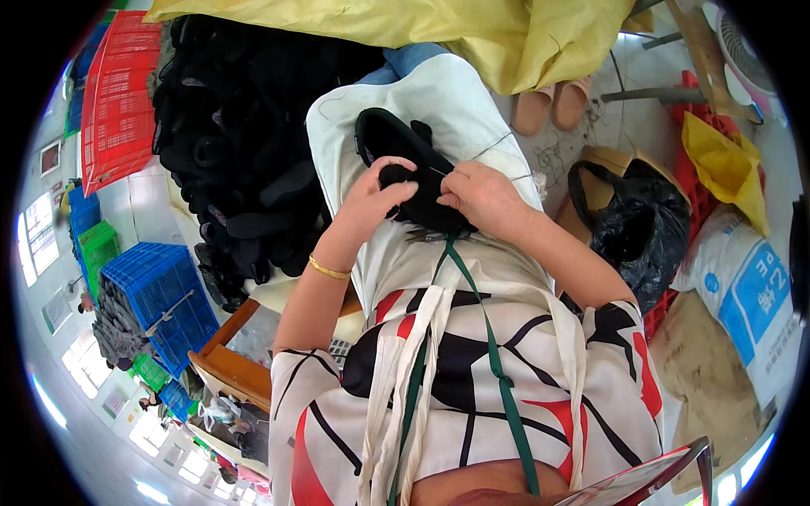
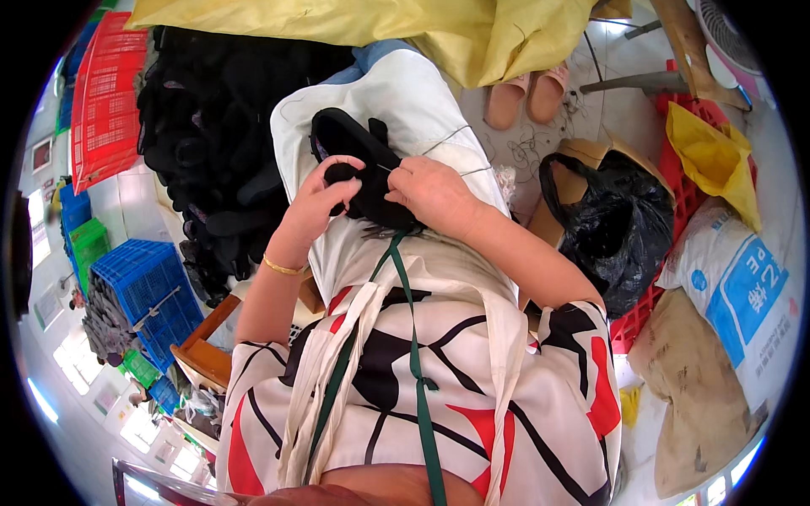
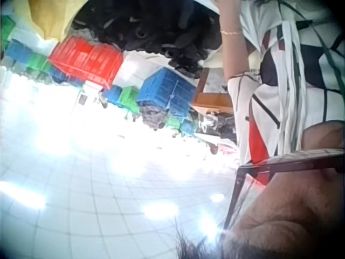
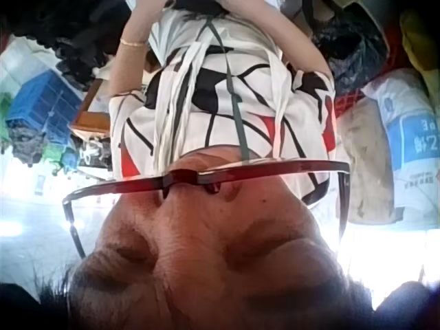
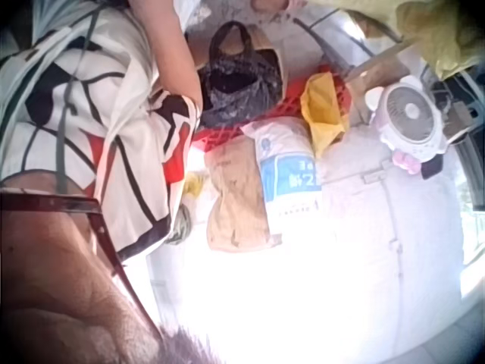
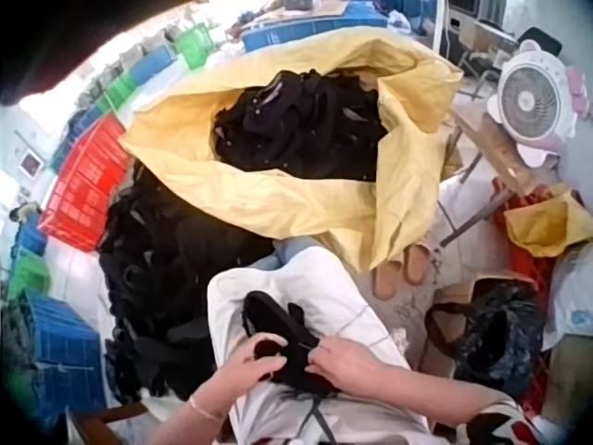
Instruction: The person sits on the floor and hand-sews black socks using a needle and thread. They pick up socks from a nearby pile, stitch the fabric, and place the finished items on their lap.
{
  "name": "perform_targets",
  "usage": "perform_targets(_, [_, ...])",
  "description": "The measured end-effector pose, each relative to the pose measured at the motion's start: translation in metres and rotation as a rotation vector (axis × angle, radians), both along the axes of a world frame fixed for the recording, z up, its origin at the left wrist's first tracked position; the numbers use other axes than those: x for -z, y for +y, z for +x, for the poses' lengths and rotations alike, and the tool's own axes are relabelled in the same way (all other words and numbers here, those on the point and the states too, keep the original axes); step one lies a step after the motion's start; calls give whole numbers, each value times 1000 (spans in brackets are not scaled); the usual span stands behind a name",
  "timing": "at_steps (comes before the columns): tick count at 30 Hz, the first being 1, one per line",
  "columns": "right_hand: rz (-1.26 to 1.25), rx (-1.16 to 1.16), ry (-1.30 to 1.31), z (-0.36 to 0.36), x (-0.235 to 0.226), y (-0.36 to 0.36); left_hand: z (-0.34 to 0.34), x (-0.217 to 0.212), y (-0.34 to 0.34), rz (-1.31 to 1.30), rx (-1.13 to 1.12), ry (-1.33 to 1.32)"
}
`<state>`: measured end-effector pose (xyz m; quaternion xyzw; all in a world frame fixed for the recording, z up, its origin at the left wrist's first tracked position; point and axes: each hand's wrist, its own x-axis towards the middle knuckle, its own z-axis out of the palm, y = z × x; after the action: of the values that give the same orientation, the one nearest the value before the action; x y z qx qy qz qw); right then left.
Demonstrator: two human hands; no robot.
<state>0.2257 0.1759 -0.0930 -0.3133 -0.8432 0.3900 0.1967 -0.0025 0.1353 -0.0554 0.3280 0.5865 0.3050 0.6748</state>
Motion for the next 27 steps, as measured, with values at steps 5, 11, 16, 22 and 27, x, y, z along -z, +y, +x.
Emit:
perform_targets(5, [31, 234, -7, 6, 8, 0, 7, 14, -7, 122, 160, 290])
perform_targets(11, [115, 314, -88, 8, 5, 6, 0, 8, 1, 189, 373, 469])
perform_targets(16, [56, 240, -30, 6, 10, -18, -23, -19, 18, 156, 702, 428])
perform_targets(22, [-109, 309, 28, 1, 11, -37, -18, 4, -11, 239, 321, 390])
perform_targets(27, [-38, 255, 49, -33, 18, -42, -13, 16, -23, 109, 61, 225])
